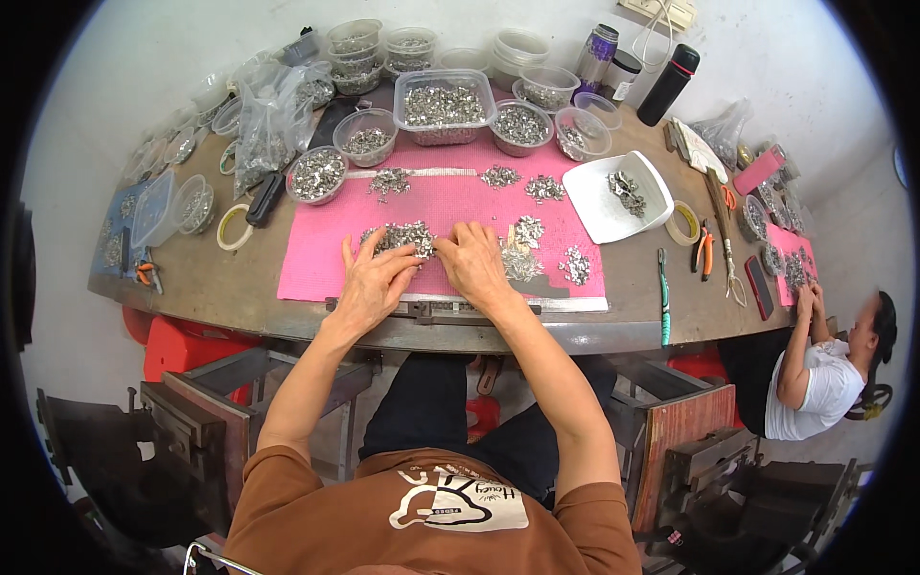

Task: The person aligns small metal pieces into a metal holder bar by hand, places the holder into a manual press machine, turns the wheel of the press, and arranges more metal pieces into the holder bar on the table.

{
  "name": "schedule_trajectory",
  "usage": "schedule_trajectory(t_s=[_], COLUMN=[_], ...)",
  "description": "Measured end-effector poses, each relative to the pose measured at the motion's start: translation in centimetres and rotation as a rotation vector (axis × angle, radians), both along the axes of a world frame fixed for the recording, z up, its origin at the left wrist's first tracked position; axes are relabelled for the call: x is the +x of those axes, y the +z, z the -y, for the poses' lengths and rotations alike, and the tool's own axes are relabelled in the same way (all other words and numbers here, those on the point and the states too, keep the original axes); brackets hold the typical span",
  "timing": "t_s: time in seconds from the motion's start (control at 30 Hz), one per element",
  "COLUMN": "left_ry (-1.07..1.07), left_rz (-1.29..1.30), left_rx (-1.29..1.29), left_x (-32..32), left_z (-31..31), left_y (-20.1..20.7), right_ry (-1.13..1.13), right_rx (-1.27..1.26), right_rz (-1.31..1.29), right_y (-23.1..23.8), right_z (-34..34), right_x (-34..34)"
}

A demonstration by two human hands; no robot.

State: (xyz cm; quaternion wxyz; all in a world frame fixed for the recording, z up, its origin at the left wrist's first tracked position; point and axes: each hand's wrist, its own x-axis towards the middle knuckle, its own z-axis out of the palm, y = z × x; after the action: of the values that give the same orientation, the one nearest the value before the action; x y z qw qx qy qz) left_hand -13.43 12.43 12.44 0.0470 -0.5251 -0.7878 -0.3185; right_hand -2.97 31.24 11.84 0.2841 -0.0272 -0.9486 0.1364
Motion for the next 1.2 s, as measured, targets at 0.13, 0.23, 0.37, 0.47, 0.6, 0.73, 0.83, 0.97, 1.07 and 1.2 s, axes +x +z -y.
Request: schedule_trajectory(t_s=[0.13,0.23,0.37,0.47,0.6,0.73,0.83,0.97,1.07,1.2], left_ry=[0.035,0.066,0.053,0.026,-0.036,-0.058,-0.032,-0.017,-0.008,-0.028], left_rz=[-0.050,-0.110,-0.084,-0.110,-0.151,-0.152,-0.156,-0.138,-0.111,-0.094], left_rx=[0.106,0.140,0.092,0.076,0.043,-0.010,-0.044,-0.009,0.067,0.113], left_x=[-1.0,-1.4,-2.2,-2.5,-2.2,-2.4,-2.6,-2.8,-2.4,-2.6], left_z=[-0.7,-1.5,-3.0,-4.0,-4.3,-3.4,-2.3,-2.1,-3.2,-4.3], left_y=[-0.3,0.1,0.1,-0.3,-0.7,-1.1,-0.1,0.0,-0.5,-0.8], right_ry=[0.000,0.006,0.019,0.016,-0.012,-0.007,-0.001,0.004,0.005,0.014], right_rx=[-0.003,0.012,-0.038,-0.049,-0.075,-0.086,-0.087,-0.096,-0.048,-0.032], right_rz=[0.002,0.017,0.066,0.031,0.040,0.055,0.052,0.035,0.045,0.029], right_y=[-0.1,0.3,0.8,0.7,1.3,0.6,0.8,0.4,0.6,0.2], right_z=[0.0,-0.1,-0.1,-0.2,-0.9,-1.4,-0.8,-0.2,0.3,0.3], right_x=[-0.1,-0.3,-0.7,-0.2,1.1,1.2,0.8,-0.1,-0.1,0.4])
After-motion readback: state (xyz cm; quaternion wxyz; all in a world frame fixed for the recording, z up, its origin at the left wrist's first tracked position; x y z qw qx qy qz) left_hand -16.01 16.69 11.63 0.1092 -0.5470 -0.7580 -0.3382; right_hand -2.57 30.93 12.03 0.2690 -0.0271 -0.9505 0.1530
